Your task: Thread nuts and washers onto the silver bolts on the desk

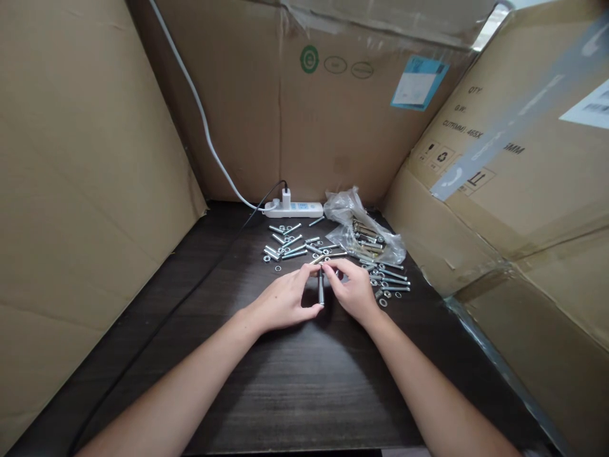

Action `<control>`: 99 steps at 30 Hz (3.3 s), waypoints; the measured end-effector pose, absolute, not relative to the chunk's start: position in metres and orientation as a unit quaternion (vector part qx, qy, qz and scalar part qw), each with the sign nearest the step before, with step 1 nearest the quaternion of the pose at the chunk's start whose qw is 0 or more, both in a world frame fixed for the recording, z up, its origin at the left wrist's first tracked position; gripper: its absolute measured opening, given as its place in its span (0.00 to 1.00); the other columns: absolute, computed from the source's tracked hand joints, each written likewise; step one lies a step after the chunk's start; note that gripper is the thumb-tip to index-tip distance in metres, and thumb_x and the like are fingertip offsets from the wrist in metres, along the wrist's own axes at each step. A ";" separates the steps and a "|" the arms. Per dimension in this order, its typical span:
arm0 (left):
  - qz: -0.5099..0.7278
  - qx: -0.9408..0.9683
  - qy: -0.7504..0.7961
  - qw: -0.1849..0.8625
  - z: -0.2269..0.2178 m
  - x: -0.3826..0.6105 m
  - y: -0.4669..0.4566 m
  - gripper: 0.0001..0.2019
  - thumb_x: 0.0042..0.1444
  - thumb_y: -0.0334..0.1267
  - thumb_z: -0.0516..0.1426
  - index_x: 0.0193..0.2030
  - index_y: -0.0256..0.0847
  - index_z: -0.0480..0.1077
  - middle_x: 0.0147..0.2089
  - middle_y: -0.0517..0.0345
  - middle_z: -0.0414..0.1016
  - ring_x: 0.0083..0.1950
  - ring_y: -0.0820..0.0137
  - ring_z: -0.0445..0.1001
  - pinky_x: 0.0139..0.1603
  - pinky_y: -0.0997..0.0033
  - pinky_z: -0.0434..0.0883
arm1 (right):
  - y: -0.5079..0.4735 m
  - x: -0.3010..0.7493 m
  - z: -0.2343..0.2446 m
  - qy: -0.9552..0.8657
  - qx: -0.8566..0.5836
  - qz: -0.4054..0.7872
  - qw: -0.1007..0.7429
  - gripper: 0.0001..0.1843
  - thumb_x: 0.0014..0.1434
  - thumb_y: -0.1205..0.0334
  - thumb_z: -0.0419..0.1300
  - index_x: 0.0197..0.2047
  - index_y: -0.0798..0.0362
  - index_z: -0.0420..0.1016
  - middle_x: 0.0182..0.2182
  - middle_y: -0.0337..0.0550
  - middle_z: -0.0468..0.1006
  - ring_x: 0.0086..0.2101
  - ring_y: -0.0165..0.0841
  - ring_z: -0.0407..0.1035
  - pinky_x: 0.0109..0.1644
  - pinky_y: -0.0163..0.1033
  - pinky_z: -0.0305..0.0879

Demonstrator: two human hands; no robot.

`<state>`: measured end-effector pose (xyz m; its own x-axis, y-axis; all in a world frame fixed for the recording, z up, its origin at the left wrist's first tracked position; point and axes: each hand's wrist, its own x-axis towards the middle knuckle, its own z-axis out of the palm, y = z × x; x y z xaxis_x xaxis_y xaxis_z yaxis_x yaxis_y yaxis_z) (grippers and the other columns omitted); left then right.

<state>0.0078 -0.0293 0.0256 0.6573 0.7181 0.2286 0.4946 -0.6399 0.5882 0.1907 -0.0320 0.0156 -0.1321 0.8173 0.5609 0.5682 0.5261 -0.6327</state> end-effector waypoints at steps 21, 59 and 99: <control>0.242 0.869 0.368 0.226 0.024 0.010 -0.027 0.34 0.48 0.35 0.59 0.62 0.44 0.50 0.42 0.56 0.71 0.44 0.64 0.72 0.45 0.66 0.68 | -0.031 0.190 0.010 -0.716 -0.455 0.197 0.492 0.10 0.60 0.64 0.55 0.41 0.52 0.76 0.38 0.44 0.78 0.39 0.35 0.72 0.45 0.39 0.67; 0.241 0.859 0.393 0.224 0.020 0.006 -0.026 0.31 0.48 0.36 0.58 0.58 0.43 0.51 0.42 0.56 0.67 0.42 0.64 0.72 0.41 0.68 0.68 | -0.021 0.192 0.007 -0.799 -0.578 -0.024 0.163 0.05 0.57 0.66 0.59 0.38 0.51 0.74 0.35 0.43 0.75 0.39 0.39 0.64 0.42 0.41 0.57; 0.302 0.853 0.324 0.277 0.027 0.010 -0.030 0.29 0.49 0.34 0.58 0.58 0.45 0.56 0.53 0.55 0.65 0.45 0.68 0.69 0.49 0.67 0.68 | -0.030 0.181 0.013 -0.678 -0.488 0.162 0.526 0.10 0.59 0.62 0.54 0.35 0.53 0.77 0.31 0.43 0.78 0.29 0.32 0.69 0.32 0.36 0.63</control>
